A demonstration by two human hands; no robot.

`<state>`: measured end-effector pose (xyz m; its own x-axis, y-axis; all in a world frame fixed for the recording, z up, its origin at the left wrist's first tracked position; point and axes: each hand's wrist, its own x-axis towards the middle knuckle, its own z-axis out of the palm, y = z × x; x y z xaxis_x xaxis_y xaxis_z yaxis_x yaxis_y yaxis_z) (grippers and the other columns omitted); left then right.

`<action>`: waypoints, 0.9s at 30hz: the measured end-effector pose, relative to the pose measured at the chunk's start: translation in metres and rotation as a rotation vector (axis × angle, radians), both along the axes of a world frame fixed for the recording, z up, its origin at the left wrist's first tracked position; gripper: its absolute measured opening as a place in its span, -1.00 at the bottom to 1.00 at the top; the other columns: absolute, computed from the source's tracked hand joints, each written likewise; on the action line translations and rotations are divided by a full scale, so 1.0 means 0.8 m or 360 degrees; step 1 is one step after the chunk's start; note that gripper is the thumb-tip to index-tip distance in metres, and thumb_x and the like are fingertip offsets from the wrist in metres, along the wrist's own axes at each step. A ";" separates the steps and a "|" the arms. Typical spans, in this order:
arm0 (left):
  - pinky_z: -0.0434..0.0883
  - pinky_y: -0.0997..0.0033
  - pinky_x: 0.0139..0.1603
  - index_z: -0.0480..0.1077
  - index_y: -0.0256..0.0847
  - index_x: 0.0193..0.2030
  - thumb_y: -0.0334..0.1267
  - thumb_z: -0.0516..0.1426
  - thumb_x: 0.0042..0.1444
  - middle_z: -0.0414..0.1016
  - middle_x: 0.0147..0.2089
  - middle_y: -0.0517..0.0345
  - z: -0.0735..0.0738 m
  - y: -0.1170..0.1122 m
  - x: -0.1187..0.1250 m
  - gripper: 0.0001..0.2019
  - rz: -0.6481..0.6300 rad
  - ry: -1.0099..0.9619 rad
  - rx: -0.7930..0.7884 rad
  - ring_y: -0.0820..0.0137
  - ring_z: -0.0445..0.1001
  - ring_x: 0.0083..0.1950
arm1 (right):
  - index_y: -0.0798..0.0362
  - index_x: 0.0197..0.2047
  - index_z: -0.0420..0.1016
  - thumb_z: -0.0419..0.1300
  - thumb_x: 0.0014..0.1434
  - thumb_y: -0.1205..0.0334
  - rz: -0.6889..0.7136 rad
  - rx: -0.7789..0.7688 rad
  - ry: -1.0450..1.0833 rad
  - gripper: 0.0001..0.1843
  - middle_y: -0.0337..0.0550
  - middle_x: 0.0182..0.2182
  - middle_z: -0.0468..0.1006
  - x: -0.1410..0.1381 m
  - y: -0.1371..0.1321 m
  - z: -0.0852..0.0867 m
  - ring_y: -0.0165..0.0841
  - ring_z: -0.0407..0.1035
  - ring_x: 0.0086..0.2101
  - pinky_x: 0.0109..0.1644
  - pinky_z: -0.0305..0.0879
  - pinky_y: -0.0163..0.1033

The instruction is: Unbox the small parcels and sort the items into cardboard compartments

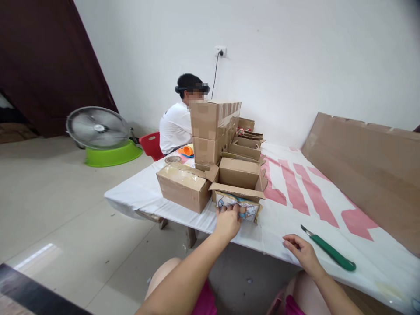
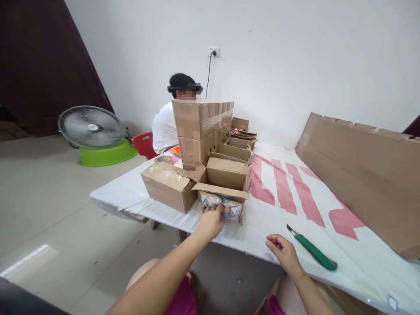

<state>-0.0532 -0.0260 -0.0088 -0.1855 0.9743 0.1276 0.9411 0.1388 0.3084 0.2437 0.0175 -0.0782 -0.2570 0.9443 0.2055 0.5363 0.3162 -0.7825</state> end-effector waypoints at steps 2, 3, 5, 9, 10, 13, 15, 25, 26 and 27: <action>0.09 -0.02 0.18 0.33 -0.17 0.01 -0.23 0.11 0.12 0.48 0.01 -0.10 -0.001 0.001 0.002 -0.70 0.0016 0.0003 0.0014 0.05 0.37 0.09 | 0.02 -0.33 0.59 0.20 -0.02 -0.24 0.0001 -0.0002 -0.0018 -0.52 -0.12 -0.46 0.61 0.000 0.000 0.000 -0.29 0.40 -0.47 -0.35 0.37 -0.21; 0.09 -0.02 0.18 0.33 -0.17 0.01 -0.24 0.11 0.12 0.48 0.00 -0.10 -0.002 0.001 0.002 -0.70 0.0023 0.0003 0.0022 0.05 0.37 0.09 | 0.02 -0.33 0.58 0.19 -0.02 -0.24 0.0000 0.0000 -0.0028 -0.52 -0.12 -0.46 0.60 0.000 0.000 0.000 -0.29 0.40 -0.47 -0.36 0.37 -0.21; 0.09 -0.03 0.18 0.33 -0.18 0.01 -0.24 0.10 0.12 0.48 -0.01 -0.10 -0.005 0.002 0.004 -0.70 0.0031 0.0007 0.0048 0.04 0.37 0.07 | 0.02 -0.33 0.58 0.19 -0.01 -0.23 -0.0002 0.0003 -0.0042 -0.53 -0.12 -0.45 0.60 0.000 0.000 0.000 -0.29 0.39 -0.47 -0.35 0.36 -0.21; 0.10 -0.03 0.16 0.34 -0.19 0.00 -0.25 0.10 0.11 0.48 -0.02 -0.09 -0.009 0.002 0.003 -0.70 0.0018 0.0012 0.0085 0.02 0.36 0.06 | 0.02 -0.32 0.58 0.19 0.00 -0.21 0.0005 -0.0003 -0.0035 -0.55 -0.11 -0.44 0.60 -0.001 -0.001 0.001 -0.28 0.40 -0.46 -0.33 0.37 -0.21; 0.10 -0.03 0.17 0.33 -0.19 0.01 -0.25 0.10 0.11 0.48 -0.02 -0.09 -0.009 0.002 0.003 -0.70 0.0012 0.0014 0.0086 0.03 0.36 0.06 | 0.02 -0.33 0.57 0.18 0.00 -0.21 0.0010 -0.0003 -0.0028 -0.55 -0.11 -0.44 0.60 -0.002 -0.001 0.002 -0.28 0.40 -0.45 -0.33 0.37 -0.21; 0.10 -0.01 0.17 0.33 -0.19 0.02 -0.26 0.09 0.12 0.47 -0.01 -0.11 -0.011 0.003 0.003 -0.69 0.0024 0.0023 0.0088 0.04 0.35 0.06 | 0.01 -0.34 0.57 0.18 0.00 -0.22 0.0016 0.0012 -0.0016 -0.55 -0.12 -0.45 0.60 -0.004 -0.002 0.004 -0.28 0.40 -0.46 -0.34 0.37 -0.21; 0.10 -0.02 0.17 0.34 -0.19 0.01 -0.27 0.08 0.12 0.47 -0.02 -0.11 -0.012 0.003 0.003 -0.70 0.0035 0.0024 0.0098 0.04 0.35 0.06 | 0.01 -0.35 0.57 0.18 0.00 -0.22 0.0011 0.0018 -0.0019 -0.55 -0.12 -0.46 0.60 -0.004 -0.003 0.005 -0.28 0.40 -0.47 -0.35 0.37 -0.21; 0.08 -0.06 0.17 0.34 -0.17 0.00 -0.27 0.07 0.12 0.47 -0.02 -0.07 -0.015 0.007 0.003 -0.71 0.0015 0.0015 0.0140 0.04 0.35 0.04 | 0.02 -0.33 0.57 0.19 0.01 -0.18 0.0001 0.0019 -0.0033 -0.58 -0.13 -0.45 0.60 -0.003 -0.001 0.000 -0.29 0.39 -0.46 -0.34 0.35 -0.22; 0.09 -0.07 0.17 0.34 -0.17 0.00 -0.27 0.07 0.12 0.47 -0.03 -0.07 -0.015 0.007 0.003 -0.71 0.0015 0.0014 0.0144 0.04 0.35 0.04 | 0.02 -0.33 0.57 0.19 0.01 -0.18 0.0001 0.0020 -0.0030 -0.58 -0.13 -0.45 0.60 -0.003 -0.001 0.000 -0.29 0.39 -0.46 -0.34 0.35 -0.22; 0.09 -0.07 0.17 0.34 -0.18 0.00 -0.28 0.07 0.12 0.47 -0.03 -0.06 -0.016 0.008 0.003 -0.71 0.0013 0.0014 0.0151 0.04 0.35 0.04 | 0.02 -0.32 0.57 0.19 0.02 -0.18 0.0003 0.0022 -0.0027 -0.58 -0.13 -0.45 0.60 -0.003 -0.001 -0.001 -0.29 0.39 -0.46 -0.34 0.35 -0.22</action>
<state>-0.0508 -0.0199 -0.0213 -0.1920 0.9562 0.2208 0.9427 0.1172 0.3123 0.2414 0.0164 -0.0788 -0.2622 0.9409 0.2143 0.5488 0.3280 -0.7689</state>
